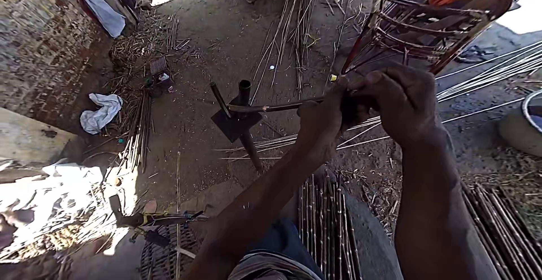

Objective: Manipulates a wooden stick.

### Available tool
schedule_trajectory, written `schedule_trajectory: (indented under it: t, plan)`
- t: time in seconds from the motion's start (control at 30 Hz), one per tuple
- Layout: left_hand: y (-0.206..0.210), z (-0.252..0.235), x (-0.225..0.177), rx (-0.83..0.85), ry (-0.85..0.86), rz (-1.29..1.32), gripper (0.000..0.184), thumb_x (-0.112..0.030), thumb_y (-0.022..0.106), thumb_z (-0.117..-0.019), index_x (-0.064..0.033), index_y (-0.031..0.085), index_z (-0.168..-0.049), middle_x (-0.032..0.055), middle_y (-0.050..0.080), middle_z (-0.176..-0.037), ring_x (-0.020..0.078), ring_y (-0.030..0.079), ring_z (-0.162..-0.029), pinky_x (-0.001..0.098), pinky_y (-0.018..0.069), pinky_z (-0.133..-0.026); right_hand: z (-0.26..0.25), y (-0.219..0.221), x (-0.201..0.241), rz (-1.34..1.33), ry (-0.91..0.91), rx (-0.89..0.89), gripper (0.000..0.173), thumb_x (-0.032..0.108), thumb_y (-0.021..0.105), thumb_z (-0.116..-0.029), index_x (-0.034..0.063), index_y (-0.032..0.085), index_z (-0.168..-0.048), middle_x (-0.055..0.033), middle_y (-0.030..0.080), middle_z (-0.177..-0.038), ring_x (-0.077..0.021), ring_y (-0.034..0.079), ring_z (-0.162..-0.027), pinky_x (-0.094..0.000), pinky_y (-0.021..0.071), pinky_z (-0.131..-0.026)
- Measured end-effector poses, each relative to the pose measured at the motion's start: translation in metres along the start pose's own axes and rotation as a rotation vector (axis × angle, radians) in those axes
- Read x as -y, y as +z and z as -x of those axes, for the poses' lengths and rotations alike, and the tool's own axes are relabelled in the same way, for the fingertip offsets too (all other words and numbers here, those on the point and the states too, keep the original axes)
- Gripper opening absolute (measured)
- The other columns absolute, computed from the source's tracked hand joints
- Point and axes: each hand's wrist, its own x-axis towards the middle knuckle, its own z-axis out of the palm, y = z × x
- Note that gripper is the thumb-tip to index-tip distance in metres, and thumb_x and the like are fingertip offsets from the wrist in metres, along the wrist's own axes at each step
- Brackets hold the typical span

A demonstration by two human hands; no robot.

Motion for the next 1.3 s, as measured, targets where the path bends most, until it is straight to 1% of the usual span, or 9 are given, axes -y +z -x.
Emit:
schedule_trajectory:
  t: [0.1,0.23,0.4,0.57,0.73,0.83,0.93,1.1,1.3]
  plan:
    - [-0.029,0.033,-0.016,0.078,-0.088,-0.021,0.031,-0.033,0.057,-0.1049,-0.0039,0.064,-0.097,0.0038,0.064,-0.076,0.0076,0.063,-0.059,0.0200,0.0562,-0.056,0.030,0.027,0.049,0.176,-0.023,-0.005,0.030,0.032,0.043,-0.1087,0.0097,0.063,-0.108,0.0054,0.061,-0.077,-0.0016,0.057,-0.059,-0.0219,0.0514,-0.052]
    - [-0.095,0.077,-0.025,0.031,-0.106,-0.088,0.018,-0.018,0.062,-0.1027,-0.0007,0.064,-0.105,0.0091,0.068,-0.087,0.0135,0.068,-0.073,0.0282,0.0608,-0.071,0.094,0.091,0.105,0.463,0.076,-0.040,0.047,0.037,0.051,-0.1053,0.0055,0.050,-0.140,-0.0074,0.068,-0.092,-0.0194,0.066,-0.071,-0.0410,0.0557,-0.059]
    - [-0.157,0.109,-0.018,0.011,-0.062,-0.173,0.024,-0.026,0.058,-0.1043,-0.0083,0.067,-0.119,0.0080,0.071,-0.107,0.0096,0.070,-0.080,0.0229,0.0598,-0.069,0.127,0.139,0.116,0.437,0.034,-0.091,0.036,0.035,0.058,-0.1030,0.0083,0.066,-0.126,-0.0050,0.070,-0.100,-0.0173,0.069,-0.086,-0.0339,0.0598,-0.073]
    - [-0.181,0.113,-0.019,0.023,-0.042,-0.167,0.025,-0.025,0.055,-0.1057,-0.0058,0.066,-0.119,0.0090,0.070,-0.105,0.0106,0.070,-0.080,0.0242,0.0607,-0.068,0.133,0.165,0.126,0.517,0.052,-0.068,0.033,0.030,0.058,-0.1039,0.0052,0.064,-0.125,-0.0079,0.067,-0.095,-0.0223,0.068,-0.081,-0.0352,0.0582,-0.066]
    - [-0.171,0.115,-0.018,-0.063,0.008,-0.155,0.028,-0.034,0.056,-0.1051,-0.0085,0.066,-0.109,0.0053,0.068,-0.090,0.0102,0.069,-0.075,0.0271,0.0610,-0.068,0.118,0.172,0.120,0.556,0.052,-0.081,0.035,0.036,0.053,-0.1068,0.0033,0.064,-0.112,-0.0082,0.063,-0.080,-0.0228,0.066,-0.067,-0.0358,0.0565,-0.058]
    - [-0.163,0.114,-0.019,0.095,0.014,-0.135,0.041,-0.050,0.041,-0.1082,-0.0156,0.063,-0.112,0.0009,0.067,-0.093,0.0078,0.068,-0.082,0.0266,0.0594,-0.073,0.102,0.171,0.113,0.541,0.038,-0.140,0.034,0.035,0.054,-0.1068,0.0021,0.064,-0.106,-0.0100,0.064,-0.078,-0.0252,0.067,-0.066,-0.0380,0.0563,-0.057]
    - [-0.148,0.102,-0.023,0.202,0.020,-0.083,0.052,-0.055,0.032,-0.1085,-0.0141,0.063,-0.113,0.0021,0.069,-0.094,0.0091,0.069,-0.085,0.0279,0.0597,-0.077,0.082,0.166,0.108,0.512,0.132,-0.104,0.028,0.028,0.054,-0.1061,0.0020,0.064,-0.109,-0.0115,0.065,-0.079,-0.0280,0.068,-0.065,-0.0416,0.0564,-0.056]
    - [-0.111,0.061,-0.032,0.077,0.059,0.053,0.044,-0.044,0.035,-0.1102,-0.0141,0.055,-0.085,0.0014,0.060,-0.071,0.0118,0.064,-0.064,0.0307,0.0585,-0.063,0.041,0.153,0.097,0.495,0.307,-0.011,0.030,0.029,0.054,-0.1067,0.0005,0.064,-0.112,-0.0165,0.068,-0.087,-0.0342,0.071,-0.079,-0.0486,0.0580,-0.067]
    - [-0.063,0.016,-0.046,-0.037,0.068,0.063,0.036,-0.038,0.042,-0.1094,-0.0073,0.060,-0.106,0.0084,0.068,-0.089,0.0164,0.069,-0.080,0.0340,0.0600,-0.071,-0.016,0.121,0.088,0.486,0.427,0.149,0.017,0.008,0.048,-0.1037,0.0035,0.064,-0.107,-0.0178,0.066,-0.092,-0.0364,0.069,-0.092,-0.0527,0.0550,-0.077]
